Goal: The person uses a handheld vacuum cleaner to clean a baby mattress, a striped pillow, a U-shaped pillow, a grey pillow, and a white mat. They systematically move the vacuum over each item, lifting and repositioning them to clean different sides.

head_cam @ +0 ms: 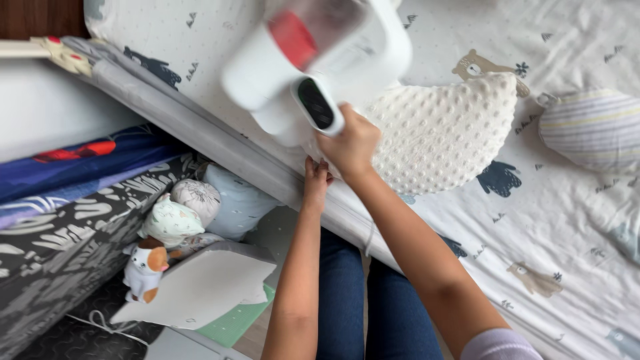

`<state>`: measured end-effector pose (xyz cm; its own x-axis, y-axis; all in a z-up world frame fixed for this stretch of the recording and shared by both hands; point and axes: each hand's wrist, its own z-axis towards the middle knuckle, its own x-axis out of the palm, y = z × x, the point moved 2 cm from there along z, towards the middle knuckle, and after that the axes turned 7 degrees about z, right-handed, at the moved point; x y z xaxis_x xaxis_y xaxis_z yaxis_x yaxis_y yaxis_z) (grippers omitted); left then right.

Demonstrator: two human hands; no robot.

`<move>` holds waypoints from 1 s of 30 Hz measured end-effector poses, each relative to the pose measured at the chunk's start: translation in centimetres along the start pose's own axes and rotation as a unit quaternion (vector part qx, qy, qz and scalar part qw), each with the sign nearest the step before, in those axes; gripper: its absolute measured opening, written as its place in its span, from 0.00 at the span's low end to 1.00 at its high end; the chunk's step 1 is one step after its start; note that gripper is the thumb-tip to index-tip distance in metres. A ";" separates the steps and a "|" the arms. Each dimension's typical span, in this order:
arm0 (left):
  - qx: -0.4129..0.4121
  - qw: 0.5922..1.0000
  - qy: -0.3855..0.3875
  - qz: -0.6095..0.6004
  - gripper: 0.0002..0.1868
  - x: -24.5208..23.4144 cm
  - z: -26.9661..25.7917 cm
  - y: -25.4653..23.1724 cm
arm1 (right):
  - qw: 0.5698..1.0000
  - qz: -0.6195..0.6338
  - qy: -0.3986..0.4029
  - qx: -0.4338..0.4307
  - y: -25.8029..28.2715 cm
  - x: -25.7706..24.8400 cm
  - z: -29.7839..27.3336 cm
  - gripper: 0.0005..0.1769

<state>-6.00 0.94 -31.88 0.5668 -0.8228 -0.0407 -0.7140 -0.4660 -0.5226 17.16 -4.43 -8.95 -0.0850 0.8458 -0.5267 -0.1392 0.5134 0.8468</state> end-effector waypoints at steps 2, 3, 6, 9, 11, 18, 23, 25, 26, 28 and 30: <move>0.024 0.999 0.021 -0.017 0.36 -1.3 0.8 0.0 | 0.999 -0.025 0.039 -0.006 0.7 0.8 0.8 0.15; 0.027 0.998 0.050 -0.036 0.37 -2.1 1.2 -0.2 | 0.999 -0.013 0.047 -0.007 0.6 0.5 0.9 0.15; 0.022 0.990 0.092 -0.101 0.40 -5.6 1.9 -2.2 | 0.998 0.039 0.044 0.007 -0.9 -2.2 -0.5 0.16; 0.007 0.988 0.051 -0.146 0.41 -7.6 2.0 -5.5 | 0.998 0.055 -0.012 0.042 -3.9 -7.8 -4.8 0.14; 0.011 0.994 0.041 -0.103 0.43 -7.6 1.6 -8.1 | 0.993 0.024 -0.053 0.107 -6.4 -11.4 -8.5 0.13; 0.080 0.993 0.066 -0.050 0.58 -1.0 3.2 -17.1 | 0.954 -0.062 -0.183 0.231 -13.4 -21.5 -22.6 0.10; 0.047 0.998 -0.046 0.000 0.60 1.7 2.5 -18.1 | 0.907 0.101 -0.264 0.312 -16.6 -22.1 -23.6 0.05; 0.063 0.997 -0.037 0.001 0.52 2.4 1.7 -18.6 | 0.913 0.094 -0.274 0.288 -16.3 -20.8 -21.7 0.06; 0.070 0.997 -0.033 -0.002 0.49 3.0 1.2 -18.8 | 0.917 0.089 -0.277 0.274 -16.2 -20.3 -20.2 0.07; 0.110 0.992 -0.047 -0.039 0.44 4.5 0.1 -19.6 | 0.919 0.100 -0.288 0.250 -15.1 -18.8 -17.1 0.06; 0.140 0.984 -0.064 -0.091 0.40 6.1 -1.7 -21.1 | 0.923 0.117 -0.303 0.207 -13.9 -17.9 -13.6 0.07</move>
<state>11.83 5.21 -19.69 0.7345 -0.6782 -0.0234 -0.4655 -0.4785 -0.7445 7.19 -28.65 -12.28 0.5197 0.8020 -0.2944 0.2118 0.2129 0.9538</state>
